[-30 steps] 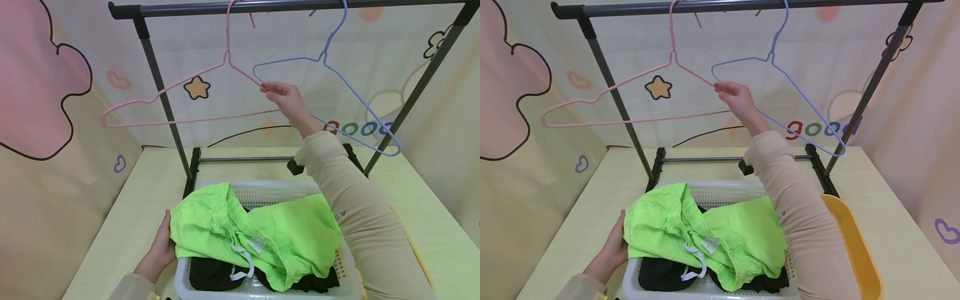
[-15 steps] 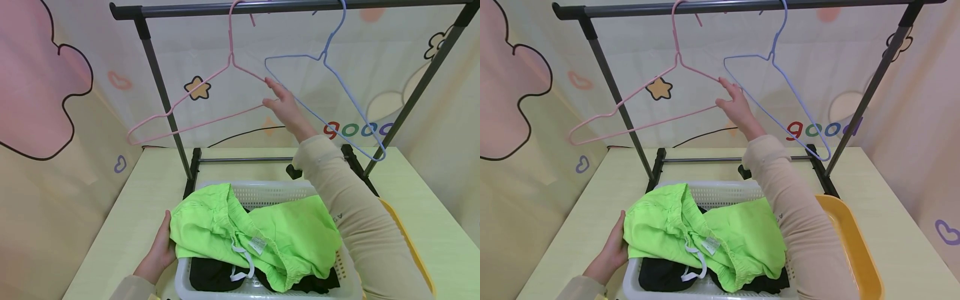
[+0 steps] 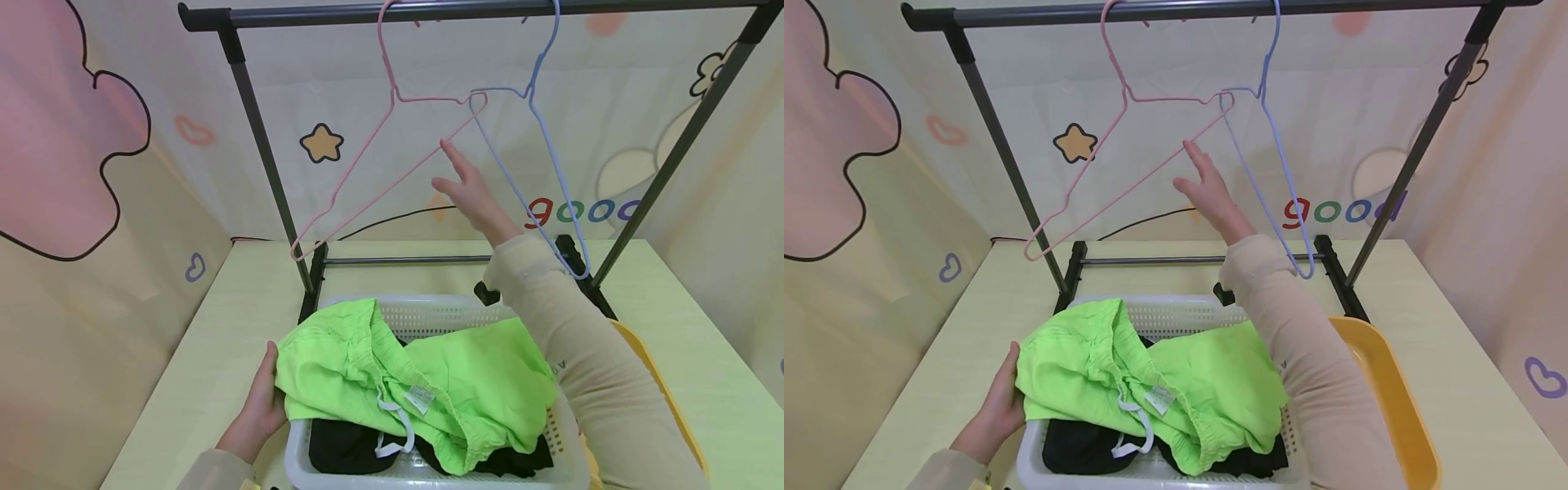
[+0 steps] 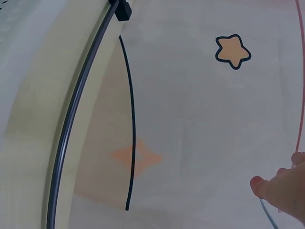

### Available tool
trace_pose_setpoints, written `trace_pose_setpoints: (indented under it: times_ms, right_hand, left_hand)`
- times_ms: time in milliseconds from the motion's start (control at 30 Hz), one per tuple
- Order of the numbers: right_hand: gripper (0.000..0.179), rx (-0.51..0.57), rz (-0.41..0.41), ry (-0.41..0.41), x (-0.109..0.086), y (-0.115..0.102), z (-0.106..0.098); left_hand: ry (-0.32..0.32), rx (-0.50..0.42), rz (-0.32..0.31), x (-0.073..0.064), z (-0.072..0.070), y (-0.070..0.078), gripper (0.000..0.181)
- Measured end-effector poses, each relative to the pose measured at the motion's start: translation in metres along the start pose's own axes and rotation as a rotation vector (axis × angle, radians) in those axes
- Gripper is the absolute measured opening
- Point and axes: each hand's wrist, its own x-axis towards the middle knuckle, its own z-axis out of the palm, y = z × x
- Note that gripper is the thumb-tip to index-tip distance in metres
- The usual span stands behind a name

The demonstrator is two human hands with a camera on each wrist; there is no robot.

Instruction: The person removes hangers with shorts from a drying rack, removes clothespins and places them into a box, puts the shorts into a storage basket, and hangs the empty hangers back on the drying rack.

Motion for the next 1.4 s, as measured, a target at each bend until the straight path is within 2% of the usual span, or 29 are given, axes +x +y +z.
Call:
trace_pose_setpoints:
  times_ms: [267, 467, 600, 733, 900, 1033, 1233, 1400]
  right_hand:
    - [0.064, -0.041, 0.003, -0.056, -0.013, 0.017, -0.001]
    - [0.064, -0.083, 0.004, -0.149, -0.028, 0.027, -0.003]
    - [0.065, -0.137, 0.016, -0.221, -0.04, 0.031, -0.006]
    - [0.065, -0.228, 0.059, -0.3, -0.05, 0.033, -0.01]
    - [0.065, -0.316, 0.14, -0.421, -0.066, 0.038, -0.016]
    - [0.063, -0.353, 0.212, -0.5, -0.082, 0.041, -0.024]
    - [0.063, -0.41, 0.307, -0.572, -0.104, 0.048, -0.038]
    - [0.063, -0.449, 0.328, -0.615, -0.121, 0.054, -0.048]
  left_hand:
    - [-0.018, -0.019, 0.016, -0.003, -0.001, 0.007, 0.062]
    - [-0.045, 0.031, 0.046, -0.007, 0.001, 0.014, 0.079]
    - [-0.03, 0.08, 0.054, -0.01, 0.002, 0.019, 0.081]
    - [-0.047, 0.086, 0.073, -0.014, 0.003, 0.024, 0.072]
    - [-0.14, 0.032, 0.123, -0.016, 0.0, 0.028, 0.052]
    - [-0.2, 0.023, 0.138, -0.017, -0.001, 0.029, 0.048]
    - [-0.225, 0.041, 0.152, -0.022, 0.0, 0.03, 0.044]
    - [-0.236, 0.074, 0.168, -0.026, 0.002, 0.032, 0.038]
